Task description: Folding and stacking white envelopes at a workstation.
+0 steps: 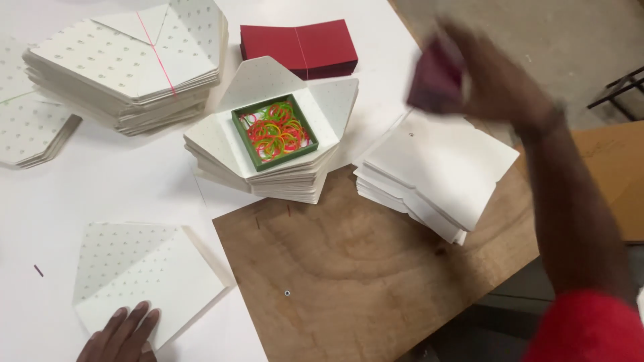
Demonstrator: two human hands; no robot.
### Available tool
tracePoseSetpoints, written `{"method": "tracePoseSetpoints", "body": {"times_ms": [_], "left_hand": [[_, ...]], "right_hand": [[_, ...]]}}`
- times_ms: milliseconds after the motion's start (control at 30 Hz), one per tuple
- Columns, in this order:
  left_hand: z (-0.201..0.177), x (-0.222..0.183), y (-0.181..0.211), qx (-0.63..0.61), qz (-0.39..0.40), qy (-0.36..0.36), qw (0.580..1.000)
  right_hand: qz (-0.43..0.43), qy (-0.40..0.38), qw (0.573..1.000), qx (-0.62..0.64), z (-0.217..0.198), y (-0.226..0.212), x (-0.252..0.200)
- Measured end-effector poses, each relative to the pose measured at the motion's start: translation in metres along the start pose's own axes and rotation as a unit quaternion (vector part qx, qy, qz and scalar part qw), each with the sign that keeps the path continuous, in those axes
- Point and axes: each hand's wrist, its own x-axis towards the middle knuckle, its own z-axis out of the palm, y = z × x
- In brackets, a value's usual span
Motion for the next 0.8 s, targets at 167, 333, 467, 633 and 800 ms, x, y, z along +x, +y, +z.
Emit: {"method": "tracePoseSetpoints", "body": {"times_ms": [167,333,467,633,800], "left_hand": [[-0.03,0.008,0.018,-0.007,0.018,0.042,0.999],[-0.09,0.031,0.065,-0.086,-0.072,0.084,0.99],[-0.117,0.041,0.085,-0.169,-0.08,0.137,0.973],[-0.15,0.032,0.099,-0.215,-0.12,0.159,0.956],[-0.153,0.032,0.097,-0.236,-0.112,0.143,0.955]], "right_hand": [[0.209,0.023,0.977,-0.023,0.06,-0.012,-0.134],[0.272,-0.015,0.957,-0.104,0.072,-0.017,-0.154],[0.231,-0.038,0.963,-0.134,0.043,-0.015,-0.164],[0.111,0.098,0.988,-0.054,0.044,-0.139,-0.124],[-0.143,-0.099,0.973,0.154,0.092,-0.292,-0.05]]}}
